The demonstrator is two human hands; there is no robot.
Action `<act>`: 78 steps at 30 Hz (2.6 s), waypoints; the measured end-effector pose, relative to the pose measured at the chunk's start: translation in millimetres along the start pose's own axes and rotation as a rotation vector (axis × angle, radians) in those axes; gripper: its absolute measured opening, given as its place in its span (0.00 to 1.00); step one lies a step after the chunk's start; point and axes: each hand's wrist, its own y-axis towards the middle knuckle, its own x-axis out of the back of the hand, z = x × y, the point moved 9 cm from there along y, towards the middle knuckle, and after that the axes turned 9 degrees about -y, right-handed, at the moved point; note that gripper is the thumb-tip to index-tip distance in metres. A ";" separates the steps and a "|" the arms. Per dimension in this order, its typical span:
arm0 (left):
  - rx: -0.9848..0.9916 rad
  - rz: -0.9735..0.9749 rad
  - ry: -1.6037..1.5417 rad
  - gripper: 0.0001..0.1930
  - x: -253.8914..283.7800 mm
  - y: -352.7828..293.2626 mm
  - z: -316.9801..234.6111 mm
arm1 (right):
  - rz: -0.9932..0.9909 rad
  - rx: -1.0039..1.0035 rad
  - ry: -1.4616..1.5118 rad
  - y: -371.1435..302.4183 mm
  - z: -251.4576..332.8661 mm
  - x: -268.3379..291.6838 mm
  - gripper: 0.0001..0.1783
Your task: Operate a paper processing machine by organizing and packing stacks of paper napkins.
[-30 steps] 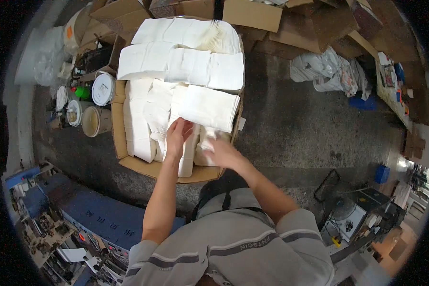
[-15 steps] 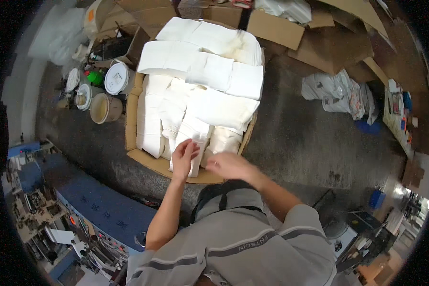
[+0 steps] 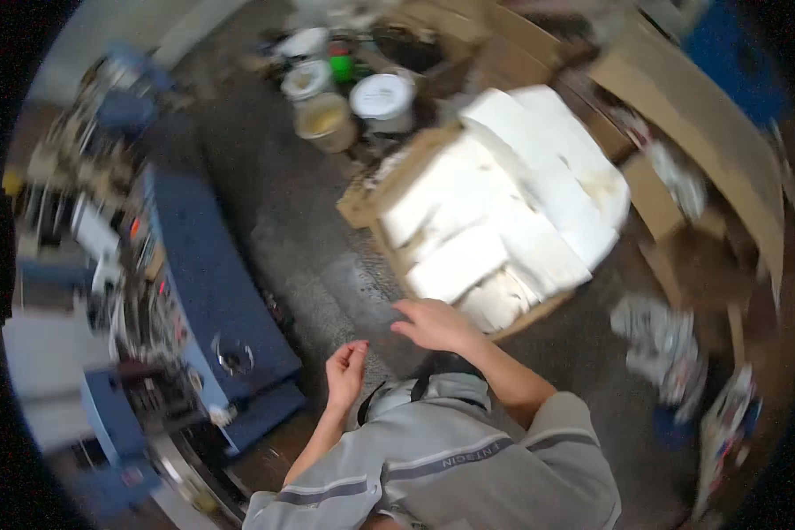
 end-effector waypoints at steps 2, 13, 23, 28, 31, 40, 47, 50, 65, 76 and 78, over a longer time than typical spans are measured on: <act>-0.060 -0.099 -0.035 0.10 43.7 -31.9 17.2 | 0.048 0.067 -0.067 4.3 38.8 -9.5 0.23; -0.165 -0.580 -0.254 0.14 292.8 -239.1 143.1 | 0.664 0.280 -0.232 -65.2 247.9 -317.3 0.26; -0.206 -1.001 -0.761 0.14 478.3 -390.6 252.5 | 1.088 0.668 -0.545 -124.9 390.0 -532.8 0.30; -0.371 -1.230 -0.792 0.14 587.2 -457.4 248.5 | 1.184 0.828 -0.601 -121.6 457.7 -617.8 0.28; -0.383 -1.312 -0.690 0.14 658.2 -491.0 224.1 | 1.241 0.885 -0.556 -102.3 493.3 -678.4 0.28; -0.420 -1.526 -0.684 0.29 853.3 -546.8 187.0 | 1.204 1.137 -0.378 -70.6 628.1 -788.8 0.27; -0.589 -1.552 -0.415 0.33 966.2 -549.3 153.8 | 1.115 1.073 -0.359 -58.3 676.7 -809.8 0.26; -0.420 -1.661 -0.071 0.31 980.7 -559.5 134.7 | 1.047 0.985 -0.320 -64.2 674.6 -803.3 0.24; -0.591 -1.413 0.349 0.19 950.6 -499.5 32.6 | 0.065 1.144 -0.153 -27.1 784.3 -759.3 0.27; -0.346 -1.193 1.169 0.25 975.5 -419.0 3.0 | 0.018 1.156 -0.395 32.7 768.2 -786.4 0.30; -0.315 -1.136 1.142 0.25 970.3 -420.3 2.8 | 0.025 1.161 -0.325 36.3 761.6 -774.9 0.29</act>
